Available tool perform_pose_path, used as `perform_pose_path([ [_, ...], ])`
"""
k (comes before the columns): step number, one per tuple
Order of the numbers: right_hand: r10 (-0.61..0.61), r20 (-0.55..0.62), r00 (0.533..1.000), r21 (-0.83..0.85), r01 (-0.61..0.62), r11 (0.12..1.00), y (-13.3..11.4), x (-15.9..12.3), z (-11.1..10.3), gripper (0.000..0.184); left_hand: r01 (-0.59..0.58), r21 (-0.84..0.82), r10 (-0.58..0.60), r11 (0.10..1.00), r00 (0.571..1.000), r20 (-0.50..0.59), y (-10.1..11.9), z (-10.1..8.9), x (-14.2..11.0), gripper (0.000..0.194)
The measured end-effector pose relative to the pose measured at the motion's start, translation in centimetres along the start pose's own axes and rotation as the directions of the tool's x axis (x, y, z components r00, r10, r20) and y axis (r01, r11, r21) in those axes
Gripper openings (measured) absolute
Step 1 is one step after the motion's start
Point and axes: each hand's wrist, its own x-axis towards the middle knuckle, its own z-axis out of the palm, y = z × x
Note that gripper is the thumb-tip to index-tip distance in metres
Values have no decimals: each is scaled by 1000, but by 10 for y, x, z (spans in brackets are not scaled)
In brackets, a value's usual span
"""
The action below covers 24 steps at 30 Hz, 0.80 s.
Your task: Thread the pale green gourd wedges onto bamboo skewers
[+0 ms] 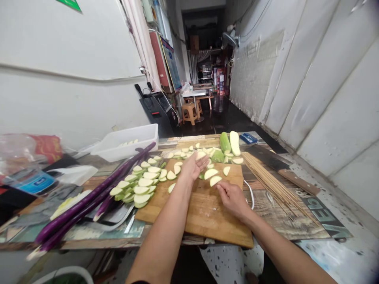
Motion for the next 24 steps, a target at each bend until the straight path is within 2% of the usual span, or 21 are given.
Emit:
perform_pose_path([
  [9,6,11,1000,-20,-6,1000,0,0,0,23,14,-10,-15,1000,997,-73,0,3,-2,12],
  [24,29,-20,999,6,-29,1000,-2,1,-1,24,-25,0,25,1000,998,-57,-9,4,0,16],
])
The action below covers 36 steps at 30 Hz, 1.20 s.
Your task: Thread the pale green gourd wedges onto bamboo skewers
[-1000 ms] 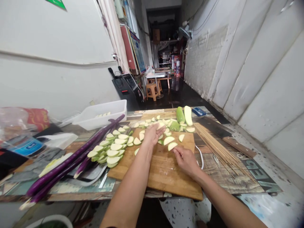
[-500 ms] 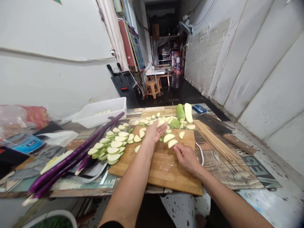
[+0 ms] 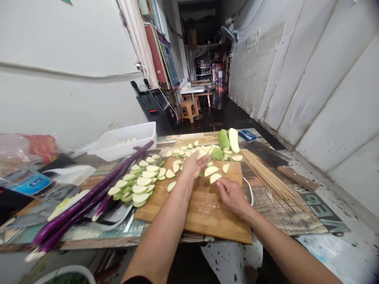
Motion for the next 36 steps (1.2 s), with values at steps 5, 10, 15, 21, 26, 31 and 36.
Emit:
perform_pose_path([
  [5,2,-15,1000,14,-2,1000,0,0,0,25,20,0,-20,1000,1000,-4,0,2,-2,13],
  [10,27,-25,999,56,-26,998,1,4,1,25,52,74,-54,996,998,29,-11,6,-6,9],
  [15,53,-40,998,88,-50,995,0,5,-1,24,83,114,-92,990,993,71,-17,9,-10,12],
  [21,76,-68,995,128,-67,989,0,3,0,25,139,112,-150,984,984,97,-12,11,-14,20],
  [26,179,-25,983,508,-142,849,0,3,-7,22,125,120,-142,985,980,142,-5,9,-15,33],
  [31,88,381,920,901,-391,188,4,2,-26,20,4,131,-55,991,920,388,1,7,-20,27],
  [36,12,425,905,902,-422,-91,10,2,-31,13,-27,102,-22,994,894,448,1,9,-27,24],
])
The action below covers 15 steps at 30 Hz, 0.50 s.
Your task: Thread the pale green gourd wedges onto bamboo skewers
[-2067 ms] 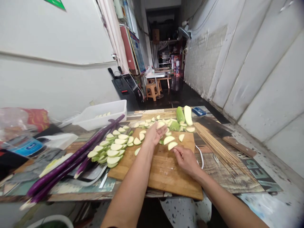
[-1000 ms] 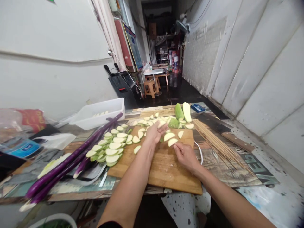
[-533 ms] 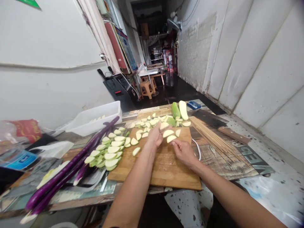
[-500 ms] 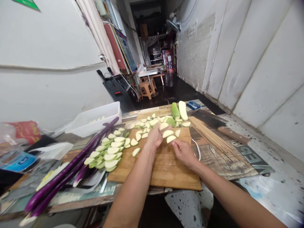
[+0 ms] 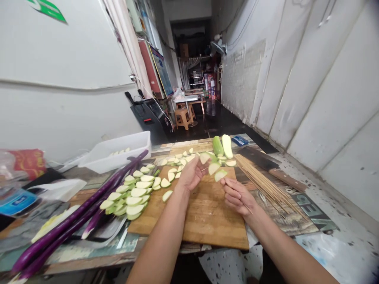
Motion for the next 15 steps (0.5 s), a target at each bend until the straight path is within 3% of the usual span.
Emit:
perform_pose_path([
  [8,16,-49,999,79,-12,997,2,1,-5,10,-107,58,107,993,994,2,-1,-1,-1,19],
  [15,45,50,998,241,-55,969,1,3,-4,12,-171,113,170,979,985,24,1,3,-1,16],
])
